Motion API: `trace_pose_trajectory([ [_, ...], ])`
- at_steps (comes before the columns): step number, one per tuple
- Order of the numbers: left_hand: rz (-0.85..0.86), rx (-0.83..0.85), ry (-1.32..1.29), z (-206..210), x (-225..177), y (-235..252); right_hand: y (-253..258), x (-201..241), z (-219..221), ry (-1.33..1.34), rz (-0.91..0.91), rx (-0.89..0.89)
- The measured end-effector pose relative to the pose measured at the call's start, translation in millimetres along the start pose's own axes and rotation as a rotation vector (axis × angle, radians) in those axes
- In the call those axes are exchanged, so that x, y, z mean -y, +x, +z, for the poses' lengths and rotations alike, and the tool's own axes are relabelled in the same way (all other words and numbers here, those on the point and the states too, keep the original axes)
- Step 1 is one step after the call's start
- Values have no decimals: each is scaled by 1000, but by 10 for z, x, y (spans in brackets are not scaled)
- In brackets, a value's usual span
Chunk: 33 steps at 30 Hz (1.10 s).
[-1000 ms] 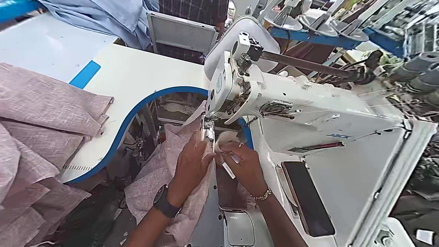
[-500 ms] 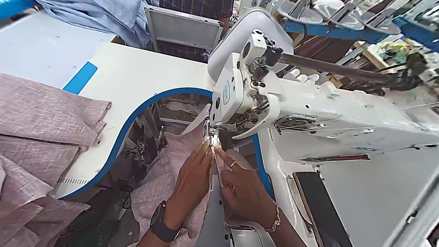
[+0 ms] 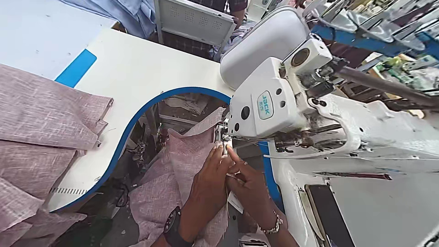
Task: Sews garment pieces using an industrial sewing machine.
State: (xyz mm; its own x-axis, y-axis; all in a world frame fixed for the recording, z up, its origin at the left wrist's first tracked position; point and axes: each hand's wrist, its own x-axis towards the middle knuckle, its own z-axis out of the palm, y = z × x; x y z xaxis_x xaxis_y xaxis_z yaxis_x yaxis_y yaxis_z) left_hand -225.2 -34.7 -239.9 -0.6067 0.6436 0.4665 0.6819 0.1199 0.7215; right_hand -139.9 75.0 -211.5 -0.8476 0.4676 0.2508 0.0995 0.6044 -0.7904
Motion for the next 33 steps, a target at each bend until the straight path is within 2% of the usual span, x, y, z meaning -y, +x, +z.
trace_pose_trajectory([
  [4,11,-12,5,11,7,25,28,-24,17,51,-1,-21],
  [6,11,-14,-1,8,10,26,-8,12,56,-65,-9,-55],
  [12,-26,-92,-91,93,99,144,40,180,284,-522,-201,-269],
  [14,-23,-134,-80,103,132,198,57,232,253,-627,-202,-257],
  [16,-108,-47,-83,-94,34,133,-189,409,57,-702,-106,-162],
  [18,-296,220,-103,-550,-176,23,-567,633,-255,-738,-48,-89],
  [20,-397,413,-69,-777,-371,-189,-879,685,-584,-829,-69,-24],
  [21,-351,374,-42,-750,-411,-327,-915,667,-738,-914,-107,-11],
  [23,-158,142,-25,-546,-384,-547,-840,699,-873,-1067,-228,18],
  [26,-25,-19,-55,-306,-380,-711,-824,1041,-481,-1029,-310,166],
  [29,-60,-12,-188,-264,-258,-794,-841,1059,28,-922,-268,196],
  [33,-164,63,-495,-221,3,-607,-612,977,128,-935,-220,252],
])
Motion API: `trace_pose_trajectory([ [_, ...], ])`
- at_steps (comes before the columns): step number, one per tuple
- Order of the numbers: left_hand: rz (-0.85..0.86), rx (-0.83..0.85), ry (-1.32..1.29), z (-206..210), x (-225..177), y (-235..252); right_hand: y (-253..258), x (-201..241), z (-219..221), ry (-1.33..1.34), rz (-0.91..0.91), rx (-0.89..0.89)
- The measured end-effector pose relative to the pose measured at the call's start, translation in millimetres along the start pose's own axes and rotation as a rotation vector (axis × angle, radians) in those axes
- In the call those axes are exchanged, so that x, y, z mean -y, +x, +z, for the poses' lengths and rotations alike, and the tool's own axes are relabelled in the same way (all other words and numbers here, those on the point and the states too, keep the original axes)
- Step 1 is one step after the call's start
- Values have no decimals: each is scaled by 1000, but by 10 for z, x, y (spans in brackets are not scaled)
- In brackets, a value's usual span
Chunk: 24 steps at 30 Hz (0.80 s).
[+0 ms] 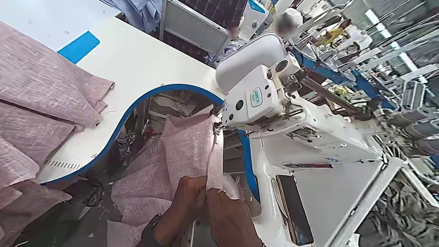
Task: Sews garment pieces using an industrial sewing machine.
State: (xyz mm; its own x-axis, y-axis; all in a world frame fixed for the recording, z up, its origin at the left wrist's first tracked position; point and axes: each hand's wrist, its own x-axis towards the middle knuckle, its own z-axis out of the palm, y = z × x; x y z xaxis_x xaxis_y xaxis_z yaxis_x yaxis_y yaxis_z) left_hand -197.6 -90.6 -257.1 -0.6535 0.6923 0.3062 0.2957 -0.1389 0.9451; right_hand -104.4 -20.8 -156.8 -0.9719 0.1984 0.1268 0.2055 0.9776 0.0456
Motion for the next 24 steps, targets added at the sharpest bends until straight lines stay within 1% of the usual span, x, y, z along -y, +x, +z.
trace_pose_trajectory([
  [3,-54,4,-71,30,53,195,193,-93,-33,-21,7,81],
  [6,-58,-38,-97,71,131,371,342,-194,27,42,59,58],
  [8,-58,-59,-48,88,115,444,360,-354,-29,283,190,120],
  [10,-75,-45,61,2,0,462,284,-744,-130,523,261,44],
  [11,-81,-42,127,-24,-74,429,223,-953,-230,526,262,-1],
  [12,-83,-37,183,-26,-145,330,116,-1085,-294,459,238,-26],
  [13,-71,-31,240,-21,-210,230,19,-1095,-335,365,179,-27],
  [14,-42,-39,286,-10,-260,158,-29,-991,-352,276,90,-6],
  [15,-10,-51,320,19,-286,84,-55,-790,-341,198,21,33],
  [17,38,-98,340,113,-274,-46,-76,-320,-219,66,13,78],
  [18,13,-94,300,112,-257,-77,-67,-142,-140,20,35,77],
  [19,-53,-53,201,63,-225,-56,-31,-46,-76,-15,60,73],
  [21,-166,30,15,-16,-111,74,79,-14,-19,-30,104,103],
  [22,-191,62,-28,-43,-84,157,150,-26,-25,-32,130,141],
  [24,-223,103,-64,-79,-56,338,357,-43,-145,7,223,334],
])
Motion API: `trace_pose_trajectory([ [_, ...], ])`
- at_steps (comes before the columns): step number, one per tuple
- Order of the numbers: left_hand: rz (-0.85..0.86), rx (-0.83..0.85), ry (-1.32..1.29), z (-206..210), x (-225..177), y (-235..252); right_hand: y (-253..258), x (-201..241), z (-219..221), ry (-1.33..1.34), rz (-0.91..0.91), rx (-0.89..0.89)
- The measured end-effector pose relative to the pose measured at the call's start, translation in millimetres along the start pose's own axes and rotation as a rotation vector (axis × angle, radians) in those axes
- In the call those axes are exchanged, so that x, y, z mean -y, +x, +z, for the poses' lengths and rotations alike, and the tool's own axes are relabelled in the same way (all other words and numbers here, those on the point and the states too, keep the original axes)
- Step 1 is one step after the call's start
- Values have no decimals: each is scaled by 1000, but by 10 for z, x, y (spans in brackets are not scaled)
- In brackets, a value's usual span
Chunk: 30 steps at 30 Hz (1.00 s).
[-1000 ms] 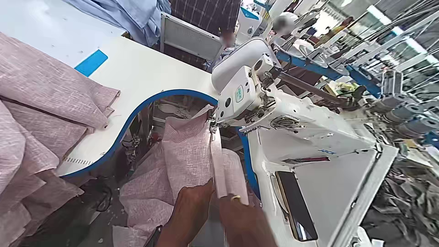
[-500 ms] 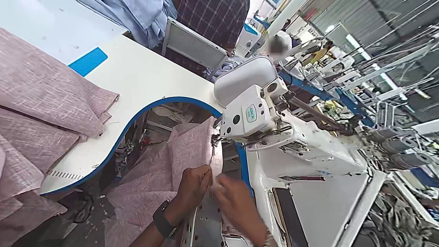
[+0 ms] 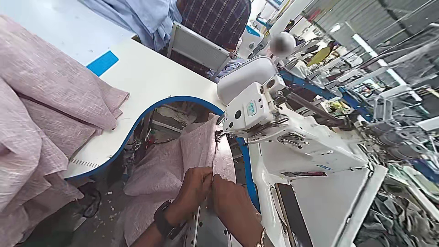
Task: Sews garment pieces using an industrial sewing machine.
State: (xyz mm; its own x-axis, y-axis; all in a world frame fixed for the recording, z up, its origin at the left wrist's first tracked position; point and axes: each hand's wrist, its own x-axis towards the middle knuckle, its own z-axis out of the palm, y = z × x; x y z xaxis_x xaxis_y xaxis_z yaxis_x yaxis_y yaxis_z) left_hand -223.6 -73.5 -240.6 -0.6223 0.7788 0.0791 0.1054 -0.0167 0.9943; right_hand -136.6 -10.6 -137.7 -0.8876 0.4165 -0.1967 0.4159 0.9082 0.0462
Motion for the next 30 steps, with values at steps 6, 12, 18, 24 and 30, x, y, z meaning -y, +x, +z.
trace_pose_trajectory([
  [6,17,-241,479,-57,-30,-196,-191,-242,716,94,19,-581],
  [12,-403,40,542,-857,171,-711,3,-1053,836,443,19,616],
  [18,132,148,226,-459,-290,-954,-516,-1082,246,962,-203,-50],
  [24,128,-58,443,43,-386,-1222,-1139,-368,-3,317,-57,-148],
  [30,236,-4,252,77,-66,-976,-772,87,15,77,-216,-64],
])
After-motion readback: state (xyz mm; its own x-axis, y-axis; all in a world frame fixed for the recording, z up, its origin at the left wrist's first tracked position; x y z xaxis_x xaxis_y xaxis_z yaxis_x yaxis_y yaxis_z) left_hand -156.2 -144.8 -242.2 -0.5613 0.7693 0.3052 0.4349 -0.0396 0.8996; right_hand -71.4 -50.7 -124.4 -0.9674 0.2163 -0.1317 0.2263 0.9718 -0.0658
